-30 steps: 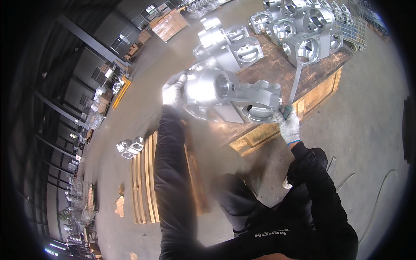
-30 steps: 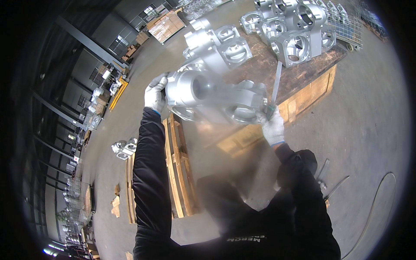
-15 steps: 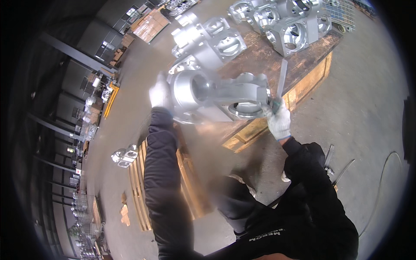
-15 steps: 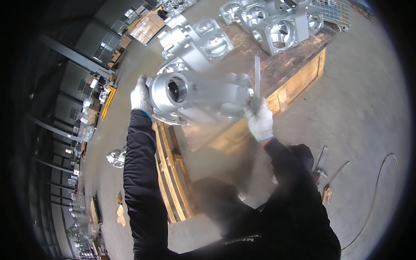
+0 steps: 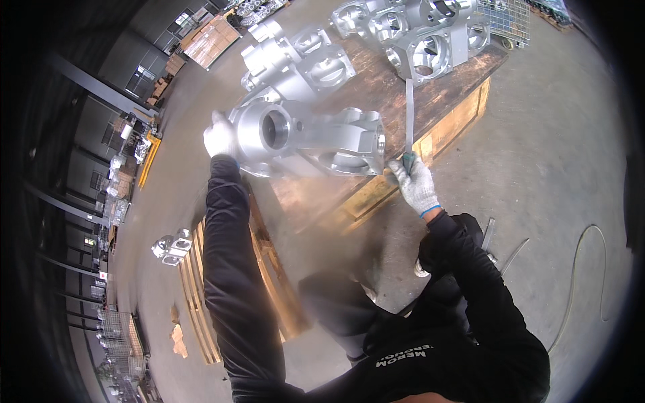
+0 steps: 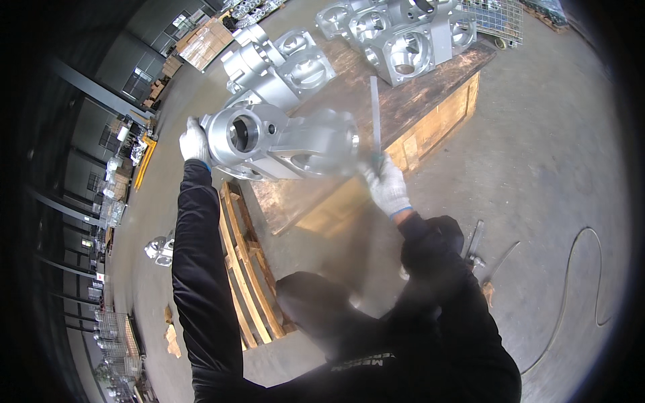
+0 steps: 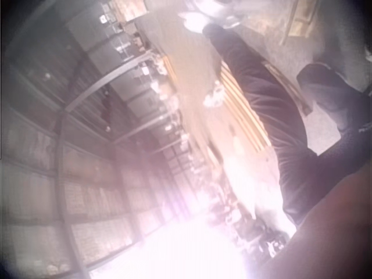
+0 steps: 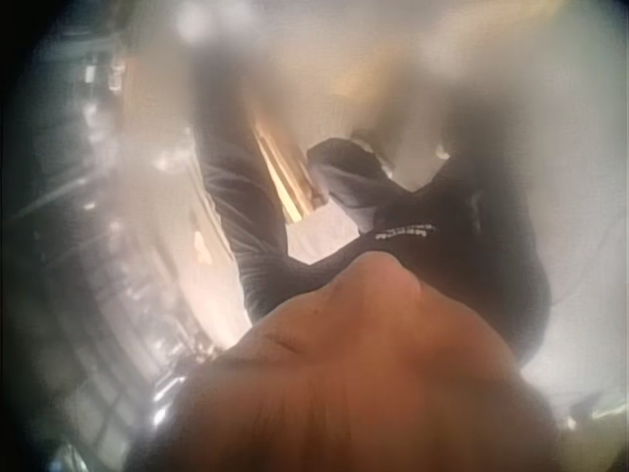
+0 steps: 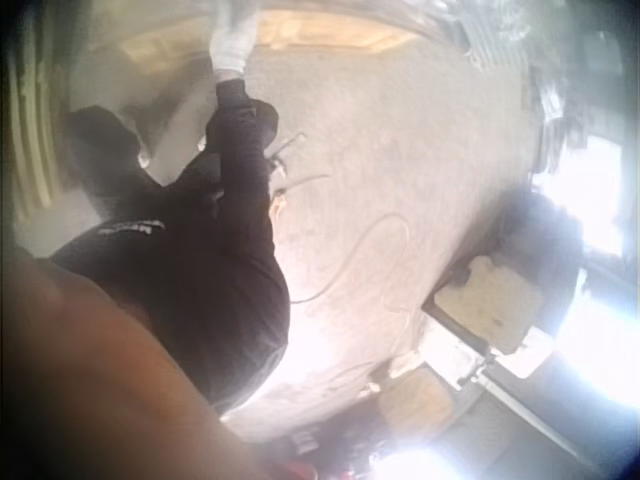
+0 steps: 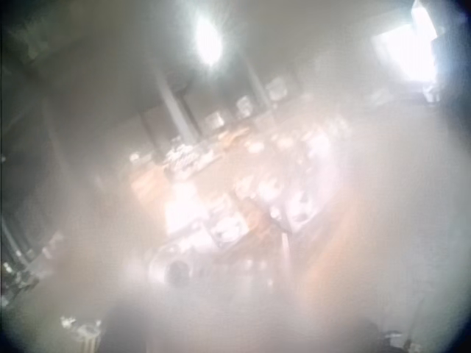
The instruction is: The person uses a metal file to deburr the edges of several silver metal parts on a wooden pallet. They repeatedly pick up each part, file its edges, and place it back on the pallet, working through multiple units in sequence.
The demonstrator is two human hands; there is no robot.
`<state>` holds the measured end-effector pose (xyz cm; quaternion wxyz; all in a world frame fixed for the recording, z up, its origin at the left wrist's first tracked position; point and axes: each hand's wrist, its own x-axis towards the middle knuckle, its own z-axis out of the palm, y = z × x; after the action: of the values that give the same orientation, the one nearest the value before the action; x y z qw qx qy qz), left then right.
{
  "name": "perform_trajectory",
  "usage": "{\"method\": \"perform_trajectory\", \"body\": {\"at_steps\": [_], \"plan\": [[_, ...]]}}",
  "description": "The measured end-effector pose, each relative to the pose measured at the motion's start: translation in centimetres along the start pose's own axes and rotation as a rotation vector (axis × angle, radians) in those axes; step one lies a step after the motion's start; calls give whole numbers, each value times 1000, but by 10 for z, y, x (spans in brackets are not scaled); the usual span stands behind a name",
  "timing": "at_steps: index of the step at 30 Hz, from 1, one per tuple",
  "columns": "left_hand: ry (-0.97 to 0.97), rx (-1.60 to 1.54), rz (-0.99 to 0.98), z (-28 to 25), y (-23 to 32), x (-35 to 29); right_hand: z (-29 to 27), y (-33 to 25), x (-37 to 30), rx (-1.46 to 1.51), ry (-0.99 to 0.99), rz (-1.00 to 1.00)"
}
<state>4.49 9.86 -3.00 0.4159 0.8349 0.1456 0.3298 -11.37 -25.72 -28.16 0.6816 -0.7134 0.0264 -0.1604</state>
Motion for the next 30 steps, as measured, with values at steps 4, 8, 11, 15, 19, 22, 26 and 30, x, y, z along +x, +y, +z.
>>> {"method": "perform_trajectory", "body": {"at_steps": [4,8,11,15,19,22,26,30], "plan": [[27,-119,-47,-23,-9,-32,-35,0,-8,79,-54,280],[21,-379,-18,-70,-52,-75,-45,2,-14,262,-182,206],[65,-504,-62,-107,-84,-120,-48,-11,-45,663,-284,226],[-21,-720,-233,-137,-101,-200,-46,-41,-88,67,-229,-29],[142,-941,-460,-138,-112,-257,-30,-71,-78,-186,-190,-223],[152,-805,-458,-138,-130,-284,-28,-89,-80,-197,-214,-280],[146,-1027,-566,-135,-165,-306,-31,-94,-110,-195,-268,-140],[91,-1076,-594,-132,-199,-312,-24,-80,-121,-357,-112,-362]]}}
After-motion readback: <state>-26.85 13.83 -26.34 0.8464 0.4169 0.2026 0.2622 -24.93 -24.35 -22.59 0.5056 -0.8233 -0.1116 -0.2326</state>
